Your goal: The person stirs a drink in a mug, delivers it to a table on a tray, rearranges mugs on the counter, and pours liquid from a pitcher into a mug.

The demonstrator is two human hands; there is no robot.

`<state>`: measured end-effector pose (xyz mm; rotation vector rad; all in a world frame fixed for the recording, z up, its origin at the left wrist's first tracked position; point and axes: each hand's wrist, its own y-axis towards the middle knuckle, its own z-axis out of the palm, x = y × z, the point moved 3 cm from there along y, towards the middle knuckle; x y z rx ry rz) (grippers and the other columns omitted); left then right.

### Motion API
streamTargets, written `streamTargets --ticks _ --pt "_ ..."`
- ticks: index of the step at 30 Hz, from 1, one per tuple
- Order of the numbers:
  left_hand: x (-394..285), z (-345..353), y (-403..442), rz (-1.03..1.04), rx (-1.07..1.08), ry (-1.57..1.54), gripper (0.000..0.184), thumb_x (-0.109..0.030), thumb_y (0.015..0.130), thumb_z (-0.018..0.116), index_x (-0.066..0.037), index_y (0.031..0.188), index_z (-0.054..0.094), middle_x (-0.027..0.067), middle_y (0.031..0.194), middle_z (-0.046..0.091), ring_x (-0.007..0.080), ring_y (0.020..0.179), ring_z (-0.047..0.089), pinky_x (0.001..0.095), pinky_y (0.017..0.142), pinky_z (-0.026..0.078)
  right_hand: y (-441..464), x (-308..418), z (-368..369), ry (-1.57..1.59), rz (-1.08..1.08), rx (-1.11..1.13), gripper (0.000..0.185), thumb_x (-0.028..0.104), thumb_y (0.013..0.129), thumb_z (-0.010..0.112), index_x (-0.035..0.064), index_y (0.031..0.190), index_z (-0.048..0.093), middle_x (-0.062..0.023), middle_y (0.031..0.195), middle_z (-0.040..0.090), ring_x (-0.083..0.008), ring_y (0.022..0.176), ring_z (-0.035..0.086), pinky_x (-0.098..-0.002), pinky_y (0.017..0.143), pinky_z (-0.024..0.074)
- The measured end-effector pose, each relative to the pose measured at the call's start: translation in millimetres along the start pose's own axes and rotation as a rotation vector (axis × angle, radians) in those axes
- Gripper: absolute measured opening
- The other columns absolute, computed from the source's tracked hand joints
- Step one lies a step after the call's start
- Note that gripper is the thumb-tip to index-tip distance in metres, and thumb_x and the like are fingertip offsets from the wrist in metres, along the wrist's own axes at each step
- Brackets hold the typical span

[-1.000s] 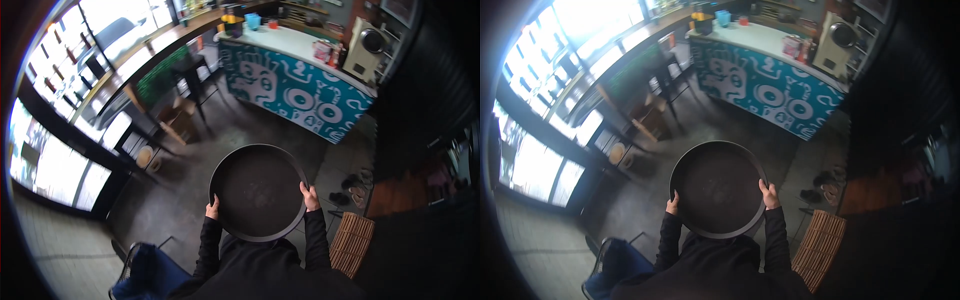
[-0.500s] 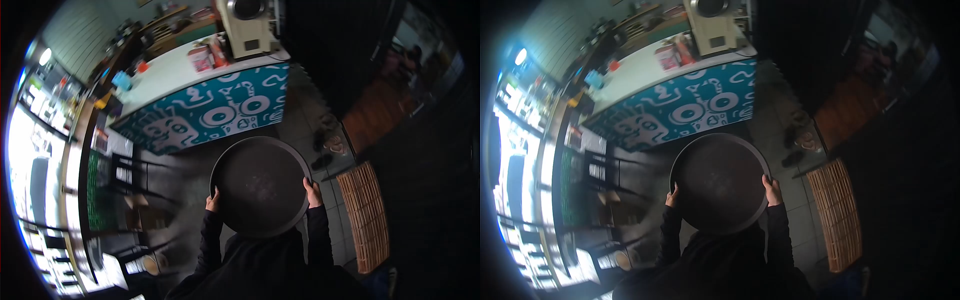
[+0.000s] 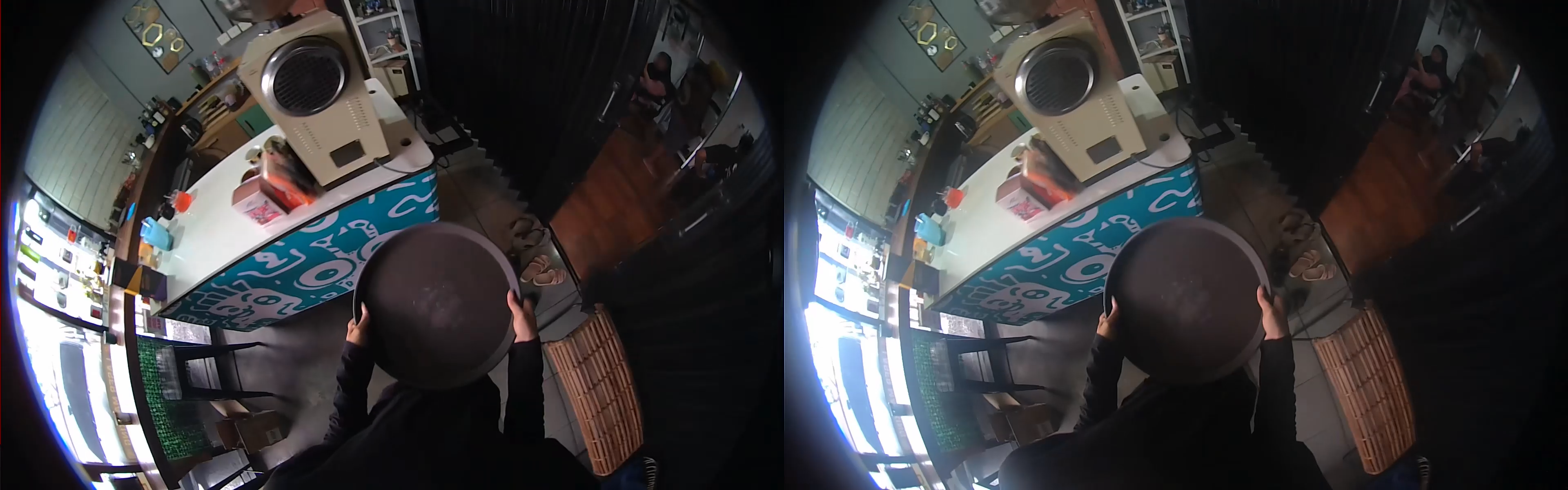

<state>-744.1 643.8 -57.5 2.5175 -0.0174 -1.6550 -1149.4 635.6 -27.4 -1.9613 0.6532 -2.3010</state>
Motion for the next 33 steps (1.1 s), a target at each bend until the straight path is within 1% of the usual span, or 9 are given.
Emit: streamTargets --ticks 2,5,7,10,24,25,28,30,33 --pt "-3 42 50 -0.271 0.037 -0.226 0.036 -0.006 0.101 0.045 -0.005 0.137 0.052 -0.0006 0.086 0.061 0.0112 0.069 0.061 0.0253 0.065 0.052 51 22 -19 -0.035 -0.123 0.013 0.046 0.034 0.097 0.062 -0.0040 0.123 0.059 -0.0076 0.119 0.062 -0.0167 0.111 0.056 -0.0308 0.095 0.0426" --pt "-26 88 80 0.244 -0.078 0.253 0.040 -0.019 0.101 0.050 -0.004 0.138 0.050 0.0075 0.112 0.065 0.0184 0.097 0.066 0.0287 0.086 0.054 97 65 -37 0.052 -0.125 -0.052 0.032 0.032 0.097 0.063 0.0009 0.103 0.064 -0.0004 0.097 0.060 -0.0102 0.092 0.055 -0.0283 0.085 0.0429" --pt "-34 131 129 -0.526 0.126 -1.334 0.047 -0.028 0.098 0.053 -0.004 0.138 0.049 0.0136 0.131 0.059 0.0253 0.119 0.059 0.0357 0.102 0.047 123 89 -50 0.064 -0.142 -0.051 0.030 0.031 0.097 0.062 0.0016 0.098 0.066 0.0017 0.091 0.061 -0.0082 0.087 0.054 -0.0273 0.082 0.0428" --pt "-80 169 179 -0.487 0.227 -1.472 0.050 -0.029 0.096 0.054 -0.003 0.138 0.049 0.0143 0.134 0.057 0.0280 0.122 0.056 0.0406 0.106 0.043 172 127 -74 -0.123 -0.162 -0.095 0.033 0.029 0.098 0.061 -0.0022 0.108 0.065 -0.0007 0.100 0.064 -0.0107 0.094 0.057 -0.0279 0.086 0.0430" --pt "-75 379 528 -0.590 0.458 -1.583 0.033 -0.024 0.083 0.054 0.000 0.099 0.070 0.0124 0.095 0.071 0.0307 0.088 0.066 0.0420 0.085 0.053 451 223 -139 0.361 -0.091 -0.298 0.040 0.021 0.093 0.066 -0.0051 0.123 0.058 -0.0116 0.117 0.065 -0.0244 0.103 0.064 -0.0354 0.089 0.0515" --pt "-64 380 540 -0.588 0.001 -1.231 0.033 -0.022 0.085 0.050 0.001 0.099 0.069 0.0141 0.096 0.071 0.0312 0.088 0.066 0.0426 0.087 0.053 474 223 -135 0.428 -0.095 -0.278 0.039 0.020 0.093 0.066 -0.0039 0.123 0.058 -0.0120 0.119 0.065 -0.0252 0.104 0.064 -0.0355 0.090 0.0518" --pt "-59 375 580 -0.624 0.052 -1.521 0.029 -0.019 0.086 0.049 0.001 0.095 0.069 0.0156 0.099 0.070 0.0307 0.089 0.066 0.0427 0.087 0.053 548 228 -120 0.417 -0.038 -0.210 0.041 0.019 0.092 0.068 -0.0025 0.125 0.057 -0.0117 0.122 0.063 -0.0251 0.108 0.061 -0.0363 0.093 0.0506" --pt "-27 374 595 -0.169 -0.242 -1.338 0.027 -0.020 0.086 0.052 0.000 0.096 0.067 0.0163 0.098 0.070 0.0306 0.089 0.066 0.0428 0.084 0.054 590 256 -101 0.262 0.004 -0.170 0.041 0.019 0.093 0.066 -0.0033 0.126 0.057 -0.0121 0.122 0.063 -0.0253 0.108 0.061 -0.0366 0.093 0.0497" --pt "-45 368 633 -0.321 -0.145 -1.721 0.035 -0.025 0.085 0.054 0.002 0.099 0.070 0.0183 0.098 0.071 0.0337 0.089 0.067 0.0429 0.084 0.055 659 297 -52 0.241 0.070 -0.064 0.040 0.020 0.093 0.064 -0.0054 0.124 0.058 -0.0119 0.117 0.064 -0.0237 0.103 0.062 -0.0361 0.090 0.0492"
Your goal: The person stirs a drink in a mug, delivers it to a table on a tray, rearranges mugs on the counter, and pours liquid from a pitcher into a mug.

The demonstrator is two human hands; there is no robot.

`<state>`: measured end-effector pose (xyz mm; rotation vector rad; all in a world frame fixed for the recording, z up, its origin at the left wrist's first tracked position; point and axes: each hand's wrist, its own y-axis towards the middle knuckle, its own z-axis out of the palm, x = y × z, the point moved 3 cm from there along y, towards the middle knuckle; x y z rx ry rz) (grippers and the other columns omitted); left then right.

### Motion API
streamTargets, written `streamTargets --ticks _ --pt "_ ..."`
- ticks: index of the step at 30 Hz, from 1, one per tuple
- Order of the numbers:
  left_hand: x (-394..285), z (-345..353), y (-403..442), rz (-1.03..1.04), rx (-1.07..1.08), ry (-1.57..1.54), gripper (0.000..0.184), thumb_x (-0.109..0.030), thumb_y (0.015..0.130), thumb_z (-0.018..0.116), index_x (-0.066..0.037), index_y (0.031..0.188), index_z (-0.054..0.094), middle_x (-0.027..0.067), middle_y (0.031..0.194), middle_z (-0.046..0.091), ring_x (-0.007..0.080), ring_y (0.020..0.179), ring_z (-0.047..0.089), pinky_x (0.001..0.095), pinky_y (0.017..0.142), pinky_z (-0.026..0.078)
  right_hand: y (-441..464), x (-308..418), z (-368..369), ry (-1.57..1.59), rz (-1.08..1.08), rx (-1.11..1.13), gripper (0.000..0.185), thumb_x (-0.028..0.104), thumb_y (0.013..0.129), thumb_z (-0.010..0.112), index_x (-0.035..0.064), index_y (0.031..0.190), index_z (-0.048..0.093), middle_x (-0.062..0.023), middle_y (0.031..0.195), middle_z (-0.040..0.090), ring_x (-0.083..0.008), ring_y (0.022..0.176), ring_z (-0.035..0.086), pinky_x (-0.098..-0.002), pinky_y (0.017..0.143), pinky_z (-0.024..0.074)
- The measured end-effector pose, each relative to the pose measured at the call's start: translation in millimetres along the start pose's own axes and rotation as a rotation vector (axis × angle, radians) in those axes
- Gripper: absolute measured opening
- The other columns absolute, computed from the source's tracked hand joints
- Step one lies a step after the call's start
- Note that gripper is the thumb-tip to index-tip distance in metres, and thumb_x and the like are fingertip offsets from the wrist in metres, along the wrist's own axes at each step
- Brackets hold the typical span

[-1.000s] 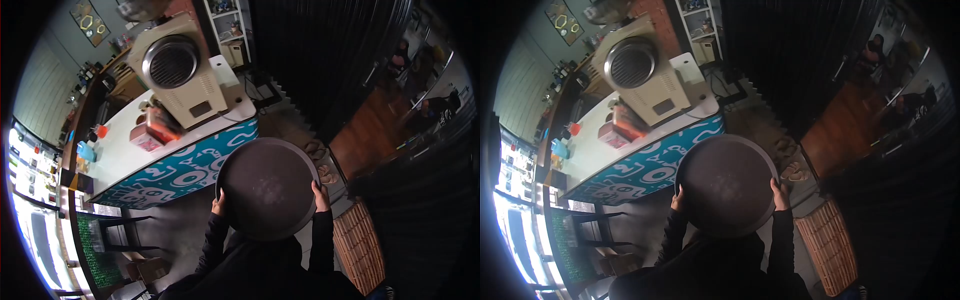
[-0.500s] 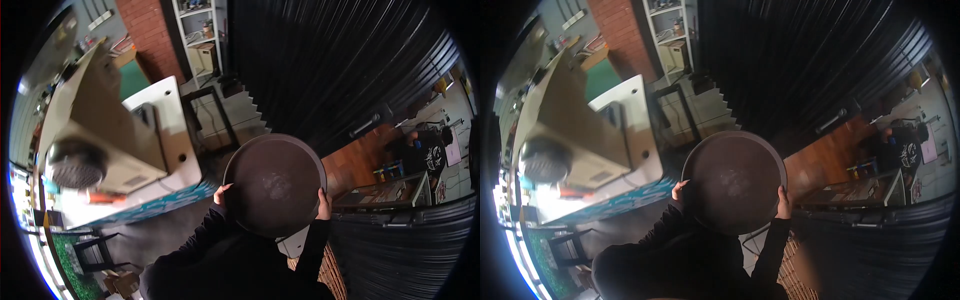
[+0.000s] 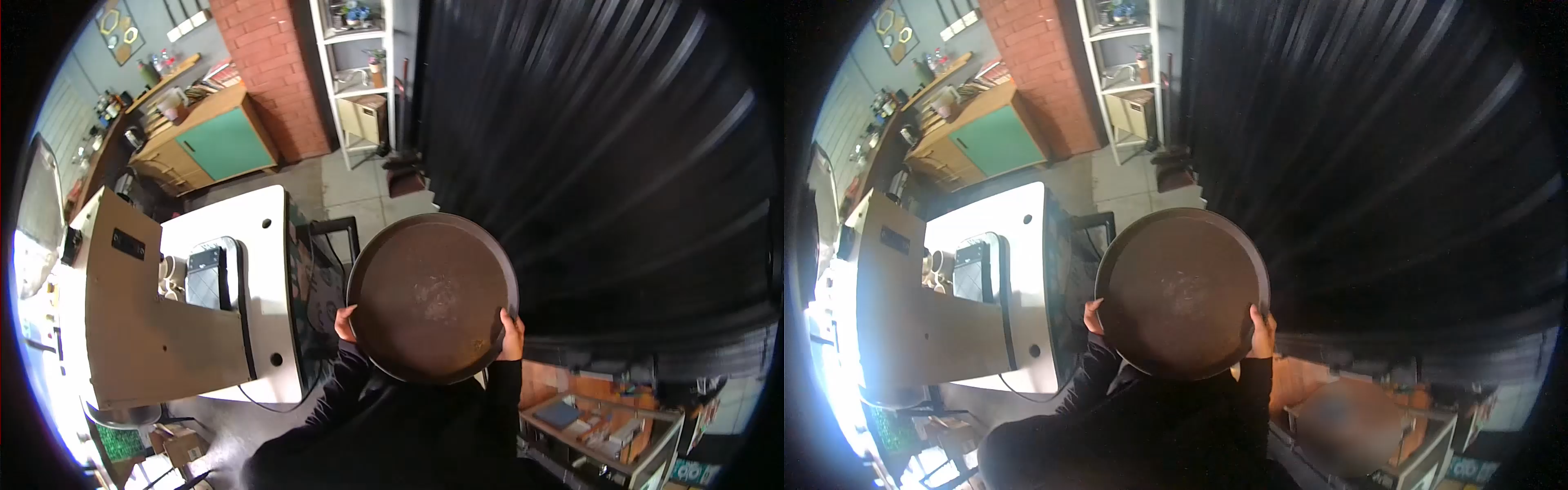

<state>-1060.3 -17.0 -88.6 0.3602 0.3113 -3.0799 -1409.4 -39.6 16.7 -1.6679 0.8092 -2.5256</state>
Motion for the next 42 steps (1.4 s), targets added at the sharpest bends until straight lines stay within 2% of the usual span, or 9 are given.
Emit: streamTargets --ticks 6,11,17,23,30,35,37,38,42 --pt "15 6 64 0.383 -0.035 0.003 0.036 -0.028 0.087 0.053 -0.001 0.103 0.070 0.0184 0.107 0.070 0.0331 0.096 0.066 0.0432 0.089 0.053 156 35 82 -0.130 0.014 0.264 0.037 0.024 0.090 0.068 -0.0021 0.116 0.062 -0.0106 0.111 0.064 -0.0216 0.102 0.061 -0.0350 0.085 0.0486" --pt "34 38 137 0.461 0.143 -0.275 0.036 -0.032 0.088 0.052 -0.002 0.099 0.069 0.0136 0.105 0.071 0.0305 0.099 0.065 0.0420 0.092 0.051 262 67 137 -0.194 0.046 0.379 0.039 0.030 0.091 0.067 -0.0006 0.113 0.063 -0.0084 0.105 0.066 -0.0183 0.094 0.063 -0.0308 0.080 0.0502" --pt "9 -2 231 0.543 -0.055 -0.241 0.033 -0.028 0.088 0.052 -0.002 0.091 0.071 0.0128 0.098 0.072 0.0285 0.093 0.066 0.0429 0.091 0.051 345 76 214 -0.075 0.177 0.502 0.030 0.029 0.092 0.065 0.0028 0.106 0.066 -0.0074 0.101 0.067 -0.0179 0.092 0.064 -0.0308 0.078 0.0507" --pt "-44 23 348 0.597 -0.352 0.083 0.029 -0.028 0.087 0.054 -0.004 0.090 0.071 0.0109 0.091 0.071 0.0278 0.090 0.066 0.0417 0.088 0.053 448 57 297 -0.045 0.194 0.582 0.039 0.032 0.097 0.059 0.0001 0.119 0.063 -0.0095 0.113 0.065 -0.0209 0.102 0.062 -0.0329 0.087 0.0490" --pt "-158 15 502 0.690 -0.409 0.200 0.033 -0.029 0.089 0.052 -0.001 0.093 0.069 0.0127 0.090 0.070 0.0268 0.087 0.066 0.0409 0.086 0.053 539 61 471 -0.062 0.384 0.604 0.041 0.033 0.100 0.051 0.0014 0.126 0.059 -0.0090 0.120 0.064 -0.0237 0.107 0.062 -0.0357 0.092 0.0481" --pt "-234 55 519 0.818 -0.624 0.246 0.032 -0.027 0.087 0.054 -0.001 0.093 0.071 0.0128 0.089 0.070 0.0281 0.086 0.066 0.0405 0.086 0.053 566 41 596 -0.128 0.426 0.783 0.043 0.033 0.100 0.053 0.0005 0.127 0.057 -0.0100 0.121 0.063 -0.0241 0.108 0.062 -0.0372 0.093 0.0490" --pt "-248 17 528 0.627 -0.225 -0.130 0.031 -0.027 0.087 0.054 -0.002 0.095 0.070 0.0123 0.092 0.070 0.0273 0.088 0.066 0.0400 0.087 0.053 589 10 639 -0.210 0.410 0.833 0.044 0.034 0.099 0.055 -0.0002 0.128 0.057 -0.0105 0.121 0.063 -0.0242 0.108 0.062 -0.0371 0.093 0.0492" --pt "-252 3 527 0.808 -0.478 -0.034 0.033 -0.029 0.088 0.054 -0.002 0.098 0.070 0.0118 0.095 0.070 0.0263 0.092 0.065 0.0398 0.088 0.053 602 -5 659 -0.280 0.374 0.854 0.045 0.034 0.099 0.056 -0.0009 0.128 0.057 -0.0110 0.122 0.063 -0.0243 0.109 0.062 -0.0371 0.093 0.0495" --pt "-292 -12 527 0.877 -0.719 -0.085 0.033 -0.034 0.088 0.056 -0.006 0.102 0.068 0.0098 0.095 0.070 0.0265 0.089 0.066 0.0415 0.085 0.054 615 -62 767 -0.439 0.438 1.001 0.048 0.035 0.099 0.056 -0.0033 0.128 0.056 -0.0125 0.125 0.063 -0.0242 0.111 0.062 -0.0364 0.095 0.0498"
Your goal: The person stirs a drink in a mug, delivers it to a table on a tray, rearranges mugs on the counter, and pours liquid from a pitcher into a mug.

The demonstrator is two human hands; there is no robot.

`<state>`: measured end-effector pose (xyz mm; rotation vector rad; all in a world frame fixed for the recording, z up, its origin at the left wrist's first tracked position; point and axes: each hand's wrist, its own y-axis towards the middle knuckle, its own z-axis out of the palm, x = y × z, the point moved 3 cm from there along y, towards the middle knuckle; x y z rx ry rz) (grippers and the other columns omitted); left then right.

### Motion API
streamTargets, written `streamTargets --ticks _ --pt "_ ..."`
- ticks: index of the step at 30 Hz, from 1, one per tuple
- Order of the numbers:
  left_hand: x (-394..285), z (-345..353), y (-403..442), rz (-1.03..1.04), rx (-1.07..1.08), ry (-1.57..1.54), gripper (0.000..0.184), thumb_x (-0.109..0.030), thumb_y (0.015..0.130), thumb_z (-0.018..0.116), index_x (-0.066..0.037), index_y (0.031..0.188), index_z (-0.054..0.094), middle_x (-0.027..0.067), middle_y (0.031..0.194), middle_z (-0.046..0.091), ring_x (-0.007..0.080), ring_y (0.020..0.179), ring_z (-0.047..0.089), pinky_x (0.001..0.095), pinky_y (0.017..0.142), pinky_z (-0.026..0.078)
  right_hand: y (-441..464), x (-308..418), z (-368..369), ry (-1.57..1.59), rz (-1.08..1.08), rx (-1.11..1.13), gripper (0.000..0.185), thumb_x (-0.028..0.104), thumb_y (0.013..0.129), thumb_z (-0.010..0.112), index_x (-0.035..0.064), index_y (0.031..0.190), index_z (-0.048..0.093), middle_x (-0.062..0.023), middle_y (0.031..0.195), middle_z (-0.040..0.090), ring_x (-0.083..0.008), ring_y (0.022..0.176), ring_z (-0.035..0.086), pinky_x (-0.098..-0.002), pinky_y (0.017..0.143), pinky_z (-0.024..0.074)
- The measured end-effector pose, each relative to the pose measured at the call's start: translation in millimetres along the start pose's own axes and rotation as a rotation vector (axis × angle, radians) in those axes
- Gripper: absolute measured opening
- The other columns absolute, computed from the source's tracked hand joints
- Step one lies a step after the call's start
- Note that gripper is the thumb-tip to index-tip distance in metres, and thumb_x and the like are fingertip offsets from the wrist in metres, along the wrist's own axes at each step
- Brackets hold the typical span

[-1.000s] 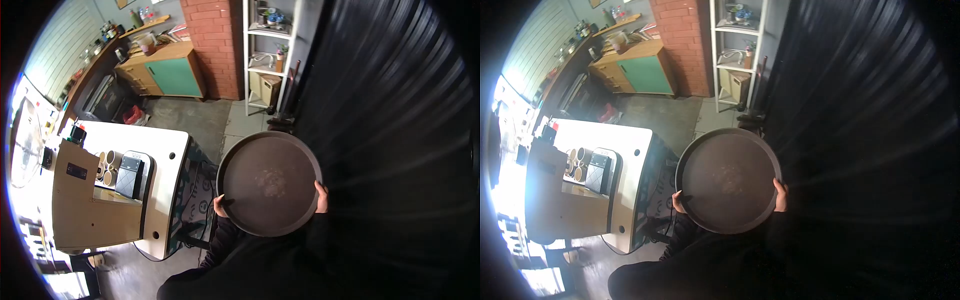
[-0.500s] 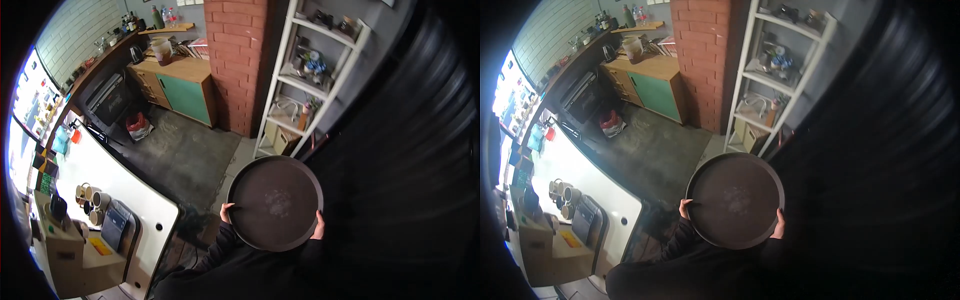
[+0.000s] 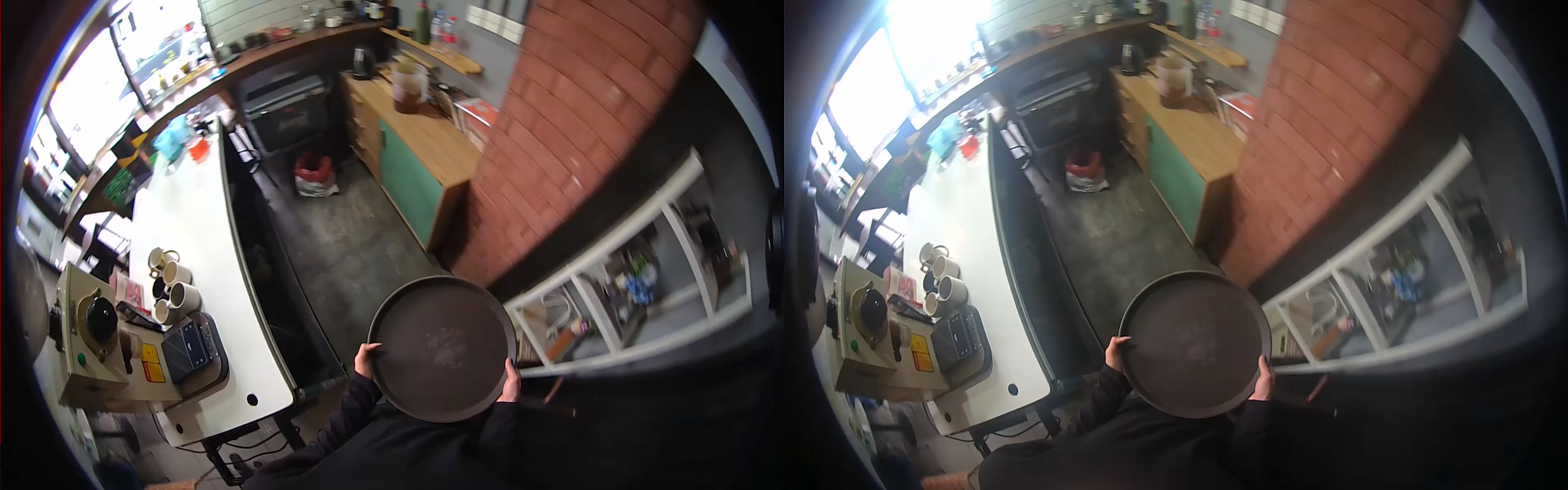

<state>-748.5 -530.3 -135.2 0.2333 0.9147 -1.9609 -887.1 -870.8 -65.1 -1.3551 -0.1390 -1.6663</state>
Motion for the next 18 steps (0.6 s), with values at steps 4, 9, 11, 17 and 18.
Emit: streamTargets --ticks 4,9,11,17,18 --pt "-29 38 44 0.066 -0.106 -0.108 0.037 -0.037 0.089 0.057 -0.007 0.107 0.068 0.0096 0.098 0.070 0.0258 0.092 0.066 0.0405 0.086 0.054 127 21 67 -0.177 0.035 0.274 0.048 0.034 0.100 0.053 -0.0049 0.127 0.057 -0.0131 0.121 0.064 -0.0242 0.109 0.063 -0.0359 0.095 0.0503" --pt "-67 93 120 0.275 -0.306 -0.157 0.037 -0.037 0.089 0.057 -0.006 0.107 0.068 0.0076 0.095 0.071 0.0234 0.087 0.067 0.0362 0.082 0.054 262 48 149 -0.272 0.115 0.378 0.042 0.024 0.098 0.059 -0.0048 0.128 0.055 -0.0133 0.119 0.065 -0.0249 0.107 0.064 -0.0359 0.094 0.0500" --pt "-72 93 170 0.292 -0.216 -0.219 0.037 -0.038 0.089 0.058 -0.006 0.106 0.068 0.0075 0.094 0.070 0.0226 0.088 0.066 0.0348 0.080 0.053 288 71 201 -0.159 0.094 0.452 0.042 0.018 0.096 0.060 -0.0045 0.131 0.052 -0.0138 0.122 0.063 -0.0255 0.109 0.062 -0.0379 0.096 0.0487" --pt "-99 108 235 0.376 -0.402 -0.216 0.036 -0.039 0.089 0.059 -0.007 0.103 0.067 0.0064 0.093 0.070 0.0226 0.086 0.067 0.0360 0.080 0.055 372 73 277 -0.154 0.298 0.594 0.046 0.006 0.095 0.055 -0.0014 0.139 0.045 -0.0151 0.132 0.057 -0.0286 0.121 0.055 -0.0409 0.104 0.0430" --pt "-108 110 251 0.383 -0.404 -0.219 0.036 -0.039 0.089 0.059 -0.007 0.103 0.067 0.0064 0.093 0.070 0.0226 0.086 0.067 0.0360 0.080 0.055 384 71 288 -0.162 0.304 0.578 0.048 0.004 0.094 0.054 -0.0010 0.141 0.044 -0.0151 0.135 0.055 -0.0286 0.123 0.053 -0.0410 0.106 0.0409"
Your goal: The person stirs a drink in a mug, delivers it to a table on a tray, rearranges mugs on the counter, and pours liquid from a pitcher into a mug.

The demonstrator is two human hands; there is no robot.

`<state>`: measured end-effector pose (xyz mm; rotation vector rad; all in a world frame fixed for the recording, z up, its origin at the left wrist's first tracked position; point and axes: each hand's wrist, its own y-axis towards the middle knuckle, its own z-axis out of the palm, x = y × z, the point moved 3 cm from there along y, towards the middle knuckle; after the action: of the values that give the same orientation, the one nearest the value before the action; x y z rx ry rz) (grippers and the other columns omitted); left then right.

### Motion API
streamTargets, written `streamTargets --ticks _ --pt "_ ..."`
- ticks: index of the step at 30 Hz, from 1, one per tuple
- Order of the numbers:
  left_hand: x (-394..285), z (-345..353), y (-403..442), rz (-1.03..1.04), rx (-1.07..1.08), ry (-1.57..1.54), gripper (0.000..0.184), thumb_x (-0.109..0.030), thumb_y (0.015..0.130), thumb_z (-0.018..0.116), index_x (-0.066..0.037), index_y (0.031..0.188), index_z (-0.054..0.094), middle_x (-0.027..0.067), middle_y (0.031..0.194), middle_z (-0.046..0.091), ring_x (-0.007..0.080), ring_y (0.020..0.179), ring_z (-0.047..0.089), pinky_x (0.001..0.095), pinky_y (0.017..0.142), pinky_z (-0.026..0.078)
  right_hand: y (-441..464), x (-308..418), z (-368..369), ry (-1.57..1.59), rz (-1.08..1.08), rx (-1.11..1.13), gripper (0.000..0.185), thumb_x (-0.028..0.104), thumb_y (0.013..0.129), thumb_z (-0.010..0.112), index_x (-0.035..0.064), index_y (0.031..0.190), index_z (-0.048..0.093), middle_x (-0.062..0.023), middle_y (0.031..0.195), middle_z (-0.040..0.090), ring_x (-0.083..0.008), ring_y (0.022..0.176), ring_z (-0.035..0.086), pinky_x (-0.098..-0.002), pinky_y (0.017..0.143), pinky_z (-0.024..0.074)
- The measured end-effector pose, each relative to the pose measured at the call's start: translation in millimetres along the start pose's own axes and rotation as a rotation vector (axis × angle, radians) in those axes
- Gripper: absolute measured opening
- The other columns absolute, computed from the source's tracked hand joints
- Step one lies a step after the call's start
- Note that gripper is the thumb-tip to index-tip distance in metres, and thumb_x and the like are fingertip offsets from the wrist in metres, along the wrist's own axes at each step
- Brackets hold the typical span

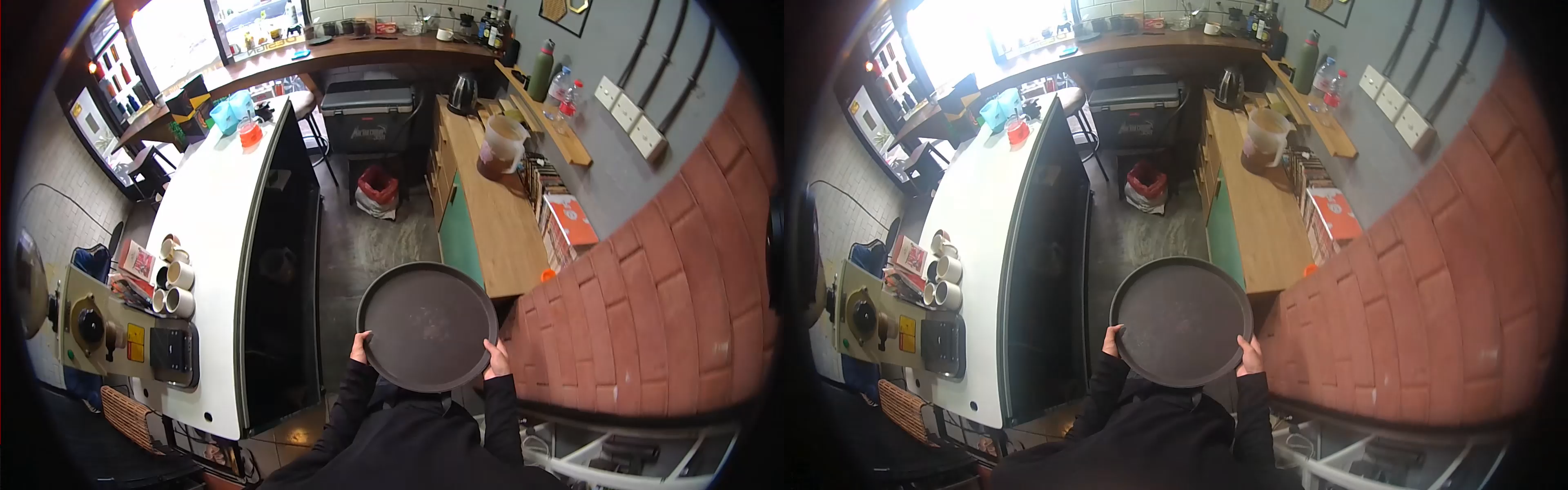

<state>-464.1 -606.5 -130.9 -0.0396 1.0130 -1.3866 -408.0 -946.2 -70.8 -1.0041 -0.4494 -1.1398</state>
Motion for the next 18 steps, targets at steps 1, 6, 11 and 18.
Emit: streamTargets --ticks 1,6,11,18 --pt "-2 10 16 -0.003 -0.024 0.046 0.037 -0.038 0.090 0.058 -0.006 0.105 0.067 0.0066 0.094 0.069 0.0206 0.086 0.066 0.0339 0.080 0.054 17 5 3 -0.001 0.000 0.005 0.048 0.004 0.094 0.054 -0.0010 0.141 0.044 -0.0151 0.135 0.055 -0.0286 0.123 0.053 -0.0410 0.106 0.0409" --pt "-5 74 129 -0.106 0.028 0.216 0.039 -0.038 0.094 0.056 -0.004 0.110 0.067 0.0078 0.099 0.069 0.0177 0.088 0.065 0.0310 0.081 0.053 109 23 -8 -0.045 -0.038 -0.125 0.050 -0.001 0.093 0.049 -0.0021 0.142 0.042 -0.0157 0.138 0.053 -0.0288 0.126 0.051 -0.0407 0.107 0.0397" --pt "-3 152 257 -0.075 0.106 0.588 0.042 -0.037 0.097 0.055 0.001 0.113 0.065 0.0088 0.104 0.069 0.0163 0.094 0.063 0.0309 0.088 0.050 194 15 -39 -0.046 -0.096 -0.489 0.053 0.000 0.094 0.052 -0.0060 0.144 0.037 -0.0175 0.143 0.048 -0.0276 0.128 0.049 -0.0386 0.107 0.0395" --pt "42 229 378 -0.408 0.403 0.626 0.061 -0.049 0.100 0.049 0.005 0.125 0.058 0.0148 0.114 0.067 0.0233 0.102 0.065 0.0355 0.091 0.051 232 17 -39 0.086 -0.140 -0.873 0.045 0.002 0.097 0.053 -0.0001 0.141 0.041 -0.0109 0.133 0.054 -0.0241 0.118 0.054 -0.0389 0.099 0.0467"
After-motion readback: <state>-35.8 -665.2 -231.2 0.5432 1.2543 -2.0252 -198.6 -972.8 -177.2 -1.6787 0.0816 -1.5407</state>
